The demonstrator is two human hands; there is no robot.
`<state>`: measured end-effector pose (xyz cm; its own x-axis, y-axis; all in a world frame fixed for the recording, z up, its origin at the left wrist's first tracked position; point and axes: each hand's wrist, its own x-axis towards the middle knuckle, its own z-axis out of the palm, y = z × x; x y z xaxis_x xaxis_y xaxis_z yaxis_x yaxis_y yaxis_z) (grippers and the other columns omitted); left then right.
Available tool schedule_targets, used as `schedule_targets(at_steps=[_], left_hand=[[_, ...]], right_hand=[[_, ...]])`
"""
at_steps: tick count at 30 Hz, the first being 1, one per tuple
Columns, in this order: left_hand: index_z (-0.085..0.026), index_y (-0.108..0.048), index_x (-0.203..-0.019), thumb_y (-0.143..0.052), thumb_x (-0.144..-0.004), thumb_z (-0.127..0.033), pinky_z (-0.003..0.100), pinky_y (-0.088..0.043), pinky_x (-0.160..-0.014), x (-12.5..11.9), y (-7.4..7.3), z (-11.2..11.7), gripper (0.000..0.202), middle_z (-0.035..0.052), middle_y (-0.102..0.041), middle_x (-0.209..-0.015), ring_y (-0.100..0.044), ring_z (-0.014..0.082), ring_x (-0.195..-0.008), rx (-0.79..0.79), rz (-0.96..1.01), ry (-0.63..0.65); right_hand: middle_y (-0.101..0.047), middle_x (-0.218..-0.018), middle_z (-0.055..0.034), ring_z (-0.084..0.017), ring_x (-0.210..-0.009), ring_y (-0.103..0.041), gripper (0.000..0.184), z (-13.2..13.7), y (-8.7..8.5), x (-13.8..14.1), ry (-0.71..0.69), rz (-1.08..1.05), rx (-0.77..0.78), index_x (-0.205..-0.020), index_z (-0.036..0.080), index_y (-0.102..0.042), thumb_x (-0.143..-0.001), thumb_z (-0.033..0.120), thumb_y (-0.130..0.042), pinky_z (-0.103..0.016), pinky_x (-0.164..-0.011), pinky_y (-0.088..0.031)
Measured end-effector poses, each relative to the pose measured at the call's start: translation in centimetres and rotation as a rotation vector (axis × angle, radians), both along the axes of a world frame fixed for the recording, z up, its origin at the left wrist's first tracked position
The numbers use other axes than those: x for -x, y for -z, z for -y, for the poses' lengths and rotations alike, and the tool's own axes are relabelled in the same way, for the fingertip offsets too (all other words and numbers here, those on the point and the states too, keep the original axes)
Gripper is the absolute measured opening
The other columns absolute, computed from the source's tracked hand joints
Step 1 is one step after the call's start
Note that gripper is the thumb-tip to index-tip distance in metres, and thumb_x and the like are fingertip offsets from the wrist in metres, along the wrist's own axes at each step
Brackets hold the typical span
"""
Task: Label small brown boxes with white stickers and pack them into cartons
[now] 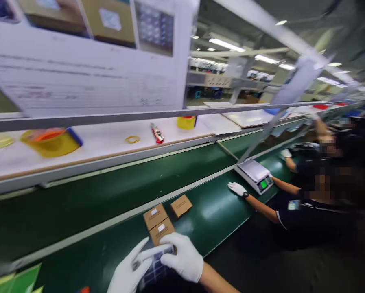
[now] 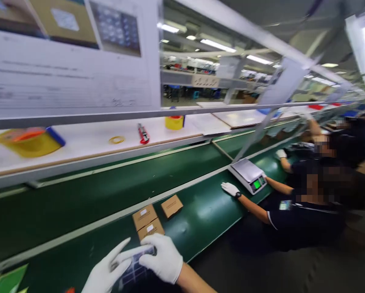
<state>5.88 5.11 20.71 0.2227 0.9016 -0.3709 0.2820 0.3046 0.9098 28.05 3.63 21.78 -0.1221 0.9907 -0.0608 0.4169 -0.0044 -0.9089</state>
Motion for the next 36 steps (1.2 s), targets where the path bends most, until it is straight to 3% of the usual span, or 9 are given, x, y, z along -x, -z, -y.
schedule_targets(at_steps=[3,6,9,12,17,26,36], left_hand=[[-0.015,-0.049,-0.154,-0.067,-0.092,-0.056,0.039,-0.057,-0.096,-0.2,-1.8,0.6,0.077,0.0042,-0.079,-0.093,-0.074,0.0274,-0.097,0.016,0.033,0.05],[-0.016,-0.054,-0.151,-0.064,-0.094,-0.05,0.036,-0.057,-0.08,-0.4,-2.3,0.6,0.068,-0.0001,-0.073,-0.077,-0.068,0.0225,-0.076,-0.012,-0.01,0.034],[-0.019,-0.063,-0.143,-0.072,-0.089,-0.042,0.035,-0.055,-0.084,-0.5,-2.3,1.1,0.059,0.0045,-0.077,-0.098,-0.069,0.023,-0.088,-0.029,0.024,-0.007],[-0.021,-0.075,-0.124,-0.077,-0.083,-0.033,0.034,-0.054,-0.091,-0.6,-2.5,1.6,0.042,0.0068,-0.076,-0.115,-0.07,0.0239,-0.099,-0.072,0.037,-0.06],[-0.019,-0.079,-0.097,-0.072,-0.088,-0.03,0.031,-0.054,-0.082,-0.8,-3.1,1.8,0.016,0.0051,-0.078,-0.095,-0.07,0.0216,-0.087,-0.058,0.047,-0.049],[-0.021,-0.08,-0.1,-0.069,-0.091,-0.03,0.031,-0.054,-0.091,-0.8,-3.2,1.8,0.017,0.0049,-0.079,-0.105,-0.072,0.0225,-0.098,-0.066,0.053,0.036],[-0.02,-0.074,-0.087,-0.063,-0.092,-0.031,0.03,-0.048,-0.073,-0.9,-3.7,1.6,0.017,0.0011,-0.072,-0.084,-0.063,0.0192,-0.078,-0.058,-0.05,0.097]], right_hand=[[-0.073,-0.096,0.001,-0.018,-0.086,-0.066,0.029,-0.1,-1.2,-0.5,-0.055,-0.041,0.038,-0.105,0.023,-0.074,-0.076,0.019,-0.072,-0.028,-0.083,-0.05],[-0.073,-0.097,0.0008,-0.017,-0.085,-0.066,0.022,-0.1,-1.7,-0.6,-0.081,-0.068,0.107,-0.106,0.023,-0.072,-0.085,0.021,-0.065,-0.028,-0.082,-0.05],[-0.074,-0.1,0.0012,-0.018,-0.088,-0.066,0.016,0.0,-1.8,-0.6,-0.109,-0.04,0.128,-0.104,0.024,-0.071,-0.09,0.026,-0.064,-0.029,-0.084,-0.049],[-0.074,-0.1,0.0019,-0.018,-0.089,-0.066,0.014,0.1,-1.9,-0.4,-0.143,-0.011,0.146,-0.103,0.026,-0.071,-0.093,0.029,-0.062,-0.03,-0.084,-0.048],[-0.073,-0.101,0.0006,-0.019,-0.093,-0.065,0.012,0.2,-1.8,-0.3,-0.17,0.013,0.109,-0.101,0.026,-0.072,-0.093,0.029,-0.063,-0.032,-0.087,-0.047],[-0.071,-0.09,0.001,-0.017,-0.083,-0.063,0.009,0.4,-2.0,-0.4,-0.153,-0.013,0.127,-0.089,0.023,-0.07,-0.092,0.029,-0.063,-0.031,-0.079,-0.046],[-0.066,-0.072,0.0023,-0.016,-0.067,-0.059,0.019,0.9,-1.7,-0.3,-0.106,0.036,0.146,-0.079,0.023,-0.065,-0.092,0.037,-0.062,-0.03,-0.067,-0.046]])
